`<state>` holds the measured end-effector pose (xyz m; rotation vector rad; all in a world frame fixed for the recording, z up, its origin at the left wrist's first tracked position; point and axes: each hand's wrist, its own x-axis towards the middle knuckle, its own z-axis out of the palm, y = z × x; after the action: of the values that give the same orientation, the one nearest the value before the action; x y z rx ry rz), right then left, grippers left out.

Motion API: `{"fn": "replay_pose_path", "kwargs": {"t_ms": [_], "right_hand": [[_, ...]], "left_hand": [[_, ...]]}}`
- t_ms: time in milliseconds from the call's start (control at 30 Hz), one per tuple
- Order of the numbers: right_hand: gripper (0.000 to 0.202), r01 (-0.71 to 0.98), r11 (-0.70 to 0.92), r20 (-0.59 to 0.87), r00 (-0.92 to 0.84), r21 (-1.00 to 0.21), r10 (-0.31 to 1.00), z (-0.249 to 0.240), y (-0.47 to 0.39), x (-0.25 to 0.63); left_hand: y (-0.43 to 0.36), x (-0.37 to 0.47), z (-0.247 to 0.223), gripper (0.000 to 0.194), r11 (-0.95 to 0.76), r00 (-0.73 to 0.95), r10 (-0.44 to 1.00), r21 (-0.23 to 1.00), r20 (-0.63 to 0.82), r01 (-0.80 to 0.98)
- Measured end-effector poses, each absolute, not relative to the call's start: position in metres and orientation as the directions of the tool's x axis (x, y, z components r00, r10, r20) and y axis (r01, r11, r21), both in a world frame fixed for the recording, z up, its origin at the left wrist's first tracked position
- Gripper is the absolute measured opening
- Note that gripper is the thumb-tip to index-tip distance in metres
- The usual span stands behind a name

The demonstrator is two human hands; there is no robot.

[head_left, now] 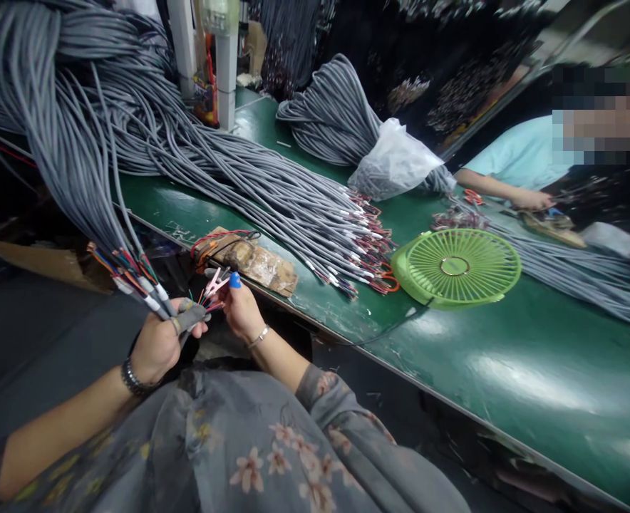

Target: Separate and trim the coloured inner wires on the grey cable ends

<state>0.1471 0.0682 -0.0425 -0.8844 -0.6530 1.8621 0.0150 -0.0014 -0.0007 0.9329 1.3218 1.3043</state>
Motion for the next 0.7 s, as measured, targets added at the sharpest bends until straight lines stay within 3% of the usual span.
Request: {"fn": "replay_pose_path", "kwargs": {"t_ms": [167, 333, 567, 700], "right_hand": [[0.056, -0.52, -0.51, -0.319, -0.415, -0.685, 0.852, -0.048, 0.076, 0.143], [0.053, -0.597, -0.521, -0.36, -0.377, -0.61, 0.853, -0.049, 0.08, 0.137], [0.059, -0.564, -0.585, -0.374, -0.453, -0.583, 0.809, -0.044, 0.073, 0.145], [0.045, -0.557, -0.584, -0.346, -0.479, -0.591, 0.807, -0.039, 0.07, 0.15]], "left_hand": [[-0.001, 0.014, -0.002, 0.034, 0.126, -0.174, 0.974, 0.986, -0.144, -0.113], [0.001, 0.015, -0.004, 0.032, 0.147, -0.185, 0.969, 0.983, -0.166, -0.11], [-0.009, 0.009, -0.005, 0.033, 0.14, -0.174, 0.972, 0.985, -0.156, -0.103], [-0.015, 0.007, -0.004, 0.036, 0.11, -0.186, 0.974, 0.989, -0.126, -0.097]]}}
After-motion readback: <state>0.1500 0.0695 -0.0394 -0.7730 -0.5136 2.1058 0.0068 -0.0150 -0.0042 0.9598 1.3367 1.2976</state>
